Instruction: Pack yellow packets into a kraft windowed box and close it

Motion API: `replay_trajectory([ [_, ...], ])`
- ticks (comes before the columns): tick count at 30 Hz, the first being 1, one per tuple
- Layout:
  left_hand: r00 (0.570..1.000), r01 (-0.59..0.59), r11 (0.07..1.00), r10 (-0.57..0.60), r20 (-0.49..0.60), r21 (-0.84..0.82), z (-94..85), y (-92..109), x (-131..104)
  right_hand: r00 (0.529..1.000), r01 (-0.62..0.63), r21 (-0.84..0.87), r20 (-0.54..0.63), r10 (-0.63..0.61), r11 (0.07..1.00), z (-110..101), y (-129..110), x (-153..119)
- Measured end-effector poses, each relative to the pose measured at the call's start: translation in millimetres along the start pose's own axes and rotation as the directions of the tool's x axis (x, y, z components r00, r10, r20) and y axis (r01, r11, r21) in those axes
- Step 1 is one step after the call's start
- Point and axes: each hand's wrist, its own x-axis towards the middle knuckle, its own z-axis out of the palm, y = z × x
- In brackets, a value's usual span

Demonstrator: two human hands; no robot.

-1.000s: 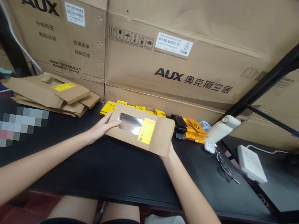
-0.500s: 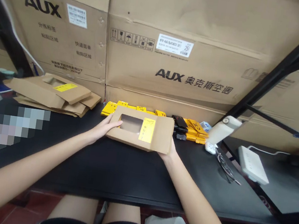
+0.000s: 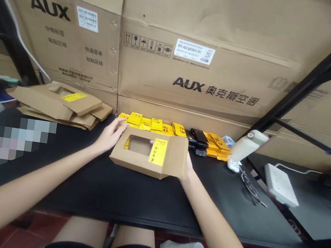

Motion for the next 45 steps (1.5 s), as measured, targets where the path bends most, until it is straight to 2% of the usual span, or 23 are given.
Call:
replay_trajectory([
  [2, 0.972, -0.228, 0.962, 0.233, -0.015, 0.151, -9.2, -3, 4, 0.997, -0.062, 0.003, 0.045, 0.061, 0.998, 2, 0, 0],
  [3, 0.951, -0.301, 0.925, 0.309, 0.001, 0.23, -13.4, -5, 5, 0.994, -0.087, 0.002, 0.066, 0.087, 0.996, 3, 1, 0],
  [6, 0.931, -0.343, 0.832, 0.361, 0.044, 0.436, -21.4, -20, 12, 0.983, -0.144, 0.0, 0.113, 0.143, 0.99, 5, 1, -1],
  [8, 0.948, -0.312, 0.791, 0.294, 0.121, 0.525, -22.4, -33, 15, 0.976, -0.172, -0.005, 0.136, 0.171, 0.985, 4, 1, -1],
  [11, 0.975, -0.213, 0.745, 0.116, 0.191, 0.632, -20.3, -49, 17, 0.966, -0.208, -0.015, 0.153, 0.208, 0.978, 2, 2, -2],
  [16, 0.963, -0.195, 0.654, -0.012, 0.268, 0.731, -18.8, -46, 13, 0.955, -0.252, -0.033, 0.151, 0.254, 0.967, 1, 5, -1],
  [22, 0.957, -0.208, 0.623, -0.031, 0.29, 0.754, -21.7, -40, 14, 0.949, -0.285, -0.049, 0.126, 0.289, 0.957, 6, 2, -4],
  [29, 0.976, -0.136, 0.618, -0.052, 0.213, 0.774, -25.2, -39, 17, 0.945, -0.303, -0.183, 0.072, 0.32, 0.935, 10, -9, -11],
  [35, 0.982, -0.087, 0.597, -0.085, 0.171, 0.798, -26.1, -30, 15, 0.946, -0.294, -0.139, 0.098, 0.308, 0.946, 18, -7, -11],
  [40, 0.965, -0.066, 0.562, -0.174, 0.195, 0.825, -24.6, -37, 16, 0.938, -0.338, -0.067, 0.061, 0.341, 0.939, 20, -11, -13],
  [45, 0.963, -0.068, 0.573, -0.177, 0.205, 0.817, -23.6, -41, 16, 0.916, -0.399, 0.032, 0.05, 0.398, 0.916, 18, -14, -15],
])
